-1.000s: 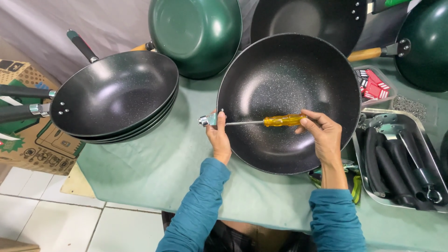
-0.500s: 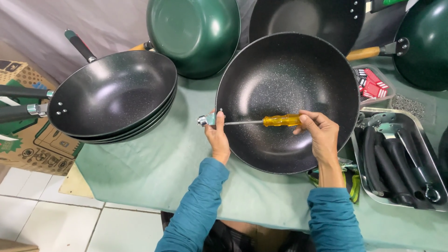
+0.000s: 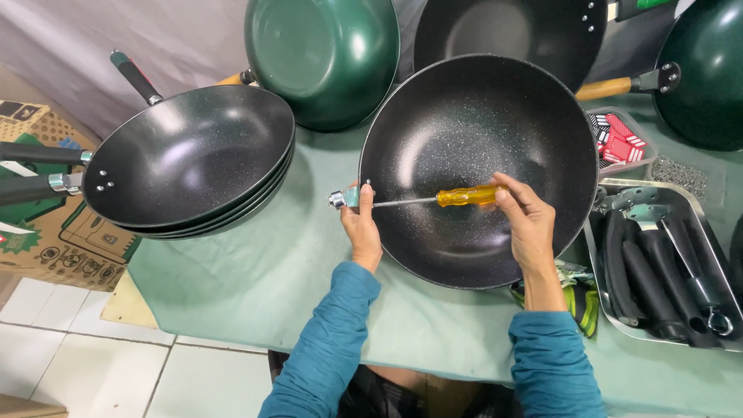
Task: Attaching a handle to a wok using a screwdriver and screws.
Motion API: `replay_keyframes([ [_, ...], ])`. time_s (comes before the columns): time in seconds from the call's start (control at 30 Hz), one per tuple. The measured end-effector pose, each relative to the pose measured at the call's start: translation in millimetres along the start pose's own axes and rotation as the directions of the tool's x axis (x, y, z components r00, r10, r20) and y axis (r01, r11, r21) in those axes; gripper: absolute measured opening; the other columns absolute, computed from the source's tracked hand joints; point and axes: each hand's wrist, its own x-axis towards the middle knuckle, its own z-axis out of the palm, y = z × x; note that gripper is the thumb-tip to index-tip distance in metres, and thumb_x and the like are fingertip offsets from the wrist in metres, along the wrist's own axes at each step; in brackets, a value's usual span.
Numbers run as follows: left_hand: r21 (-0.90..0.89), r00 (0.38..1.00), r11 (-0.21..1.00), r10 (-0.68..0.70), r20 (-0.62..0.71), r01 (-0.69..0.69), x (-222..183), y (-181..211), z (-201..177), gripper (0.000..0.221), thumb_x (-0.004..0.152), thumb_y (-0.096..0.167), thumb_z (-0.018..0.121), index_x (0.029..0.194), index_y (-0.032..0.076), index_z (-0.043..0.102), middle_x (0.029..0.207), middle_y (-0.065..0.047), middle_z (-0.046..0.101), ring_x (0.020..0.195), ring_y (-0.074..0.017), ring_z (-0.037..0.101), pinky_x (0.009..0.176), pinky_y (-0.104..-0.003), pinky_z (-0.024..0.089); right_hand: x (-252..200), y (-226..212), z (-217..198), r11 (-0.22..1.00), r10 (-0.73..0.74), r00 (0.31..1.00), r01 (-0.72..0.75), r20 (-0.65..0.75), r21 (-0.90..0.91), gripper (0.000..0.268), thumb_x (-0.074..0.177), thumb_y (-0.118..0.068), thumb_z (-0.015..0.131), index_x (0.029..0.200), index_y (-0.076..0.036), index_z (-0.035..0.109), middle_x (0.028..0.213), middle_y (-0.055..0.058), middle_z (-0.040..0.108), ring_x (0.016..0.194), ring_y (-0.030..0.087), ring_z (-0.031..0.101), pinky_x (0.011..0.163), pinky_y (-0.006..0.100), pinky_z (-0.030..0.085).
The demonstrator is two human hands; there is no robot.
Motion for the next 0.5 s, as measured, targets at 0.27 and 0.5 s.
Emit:
replay_keyframes([
  [0.27, -0.001, 1.000, 1.000, -0.007, -0.002, 0.007, -5, 6, 1, 0.041, 0.102, 0.039, 0.064, 0.133, 0.013, 0.056, 0.116, -0.003, 0.062, 0.111, -0.0122, 0.060, 0.103, -0.030, 0.048, 4, 30, -15, 0.999, -0.030, 0.999, 0.029, 0.035, 0.023, 0.031, 0.101, -0.005, 0.065, 0.132, 0.004, 0.065, 0.105, 0.019, 0.066, 0.087, 0.021, 0.066, 0.078, 0.036, 0.061],
  [0.5, -0.031, 1.000, 1.000, 0.003, 0.002, -0.003, -4, 2, 0, 0.041, 0.102, 0.038, 0.063, 0.133, 0.013, 0.055, 0.117, -0.003, 0.061, 0.112, -0.0125, 0.059, 0.105, -0.031, 0.048, 8, 45, -21, 0.997, -0.034, 0.999, 0.033, 0.010, 0.063, 0.025, 0.099, -0.004, 0.069, 0.123, 0.005, 0.069, 0.093, 0.016, 0.067, 0.065, 0.021, 0.068, 0.064, 0.033, 0.061],
])
